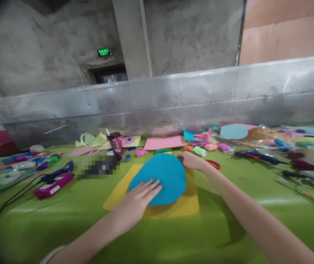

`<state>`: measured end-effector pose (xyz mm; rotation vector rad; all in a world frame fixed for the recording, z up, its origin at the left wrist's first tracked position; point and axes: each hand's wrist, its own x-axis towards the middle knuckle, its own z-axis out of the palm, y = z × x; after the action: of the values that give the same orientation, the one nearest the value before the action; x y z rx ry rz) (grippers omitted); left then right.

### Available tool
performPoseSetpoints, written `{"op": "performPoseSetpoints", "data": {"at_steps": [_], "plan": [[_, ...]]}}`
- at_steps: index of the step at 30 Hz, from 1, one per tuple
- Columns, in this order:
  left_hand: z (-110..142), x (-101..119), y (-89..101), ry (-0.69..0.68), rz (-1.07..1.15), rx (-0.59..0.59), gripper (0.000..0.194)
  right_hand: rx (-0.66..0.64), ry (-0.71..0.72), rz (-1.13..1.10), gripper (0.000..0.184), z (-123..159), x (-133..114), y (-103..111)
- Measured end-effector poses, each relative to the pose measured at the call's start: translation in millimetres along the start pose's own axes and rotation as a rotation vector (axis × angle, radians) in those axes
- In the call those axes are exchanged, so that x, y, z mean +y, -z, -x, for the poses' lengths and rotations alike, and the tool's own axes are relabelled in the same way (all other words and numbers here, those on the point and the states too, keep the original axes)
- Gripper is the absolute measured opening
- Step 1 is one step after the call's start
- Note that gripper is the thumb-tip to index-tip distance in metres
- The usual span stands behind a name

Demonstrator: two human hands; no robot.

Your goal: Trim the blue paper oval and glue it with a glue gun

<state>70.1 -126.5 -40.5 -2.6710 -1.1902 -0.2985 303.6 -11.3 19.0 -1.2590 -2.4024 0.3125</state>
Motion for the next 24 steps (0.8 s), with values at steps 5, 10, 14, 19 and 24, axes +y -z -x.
{"op": "performPoseSetpoints", "data": {"at_steps": [5,10,14,19,24], "plan": [[6.8,9.5,6.6,0.097,0.218,-0.171,0.051,0.024,-0.023,0.062,0.026,-3.3,15.2,-9.5],[3.7,5.6,20.5,0.176,0.371,-0.162,0.059,0.123,0.053,0.112,0.037,11.1,-7.0,-17.1],[-11.2,-27.2,27.3,0.246,0.397,-0.137,0.072,-0.061,0.124,0.090,0.060,35.5,-21.6,-32.8],[-23.2,-68.3,18.7,0.222,0.320,-0.413,0.103,-0.201,0.055,0.111,0.074,49.0,-14.3,-49.9],[-19.4,-72.2,4.1,0.168,0.296,-0.432,0.095,-0.253,0.023,0.092,0.075,48.8,-12.2,-47.5]]}}
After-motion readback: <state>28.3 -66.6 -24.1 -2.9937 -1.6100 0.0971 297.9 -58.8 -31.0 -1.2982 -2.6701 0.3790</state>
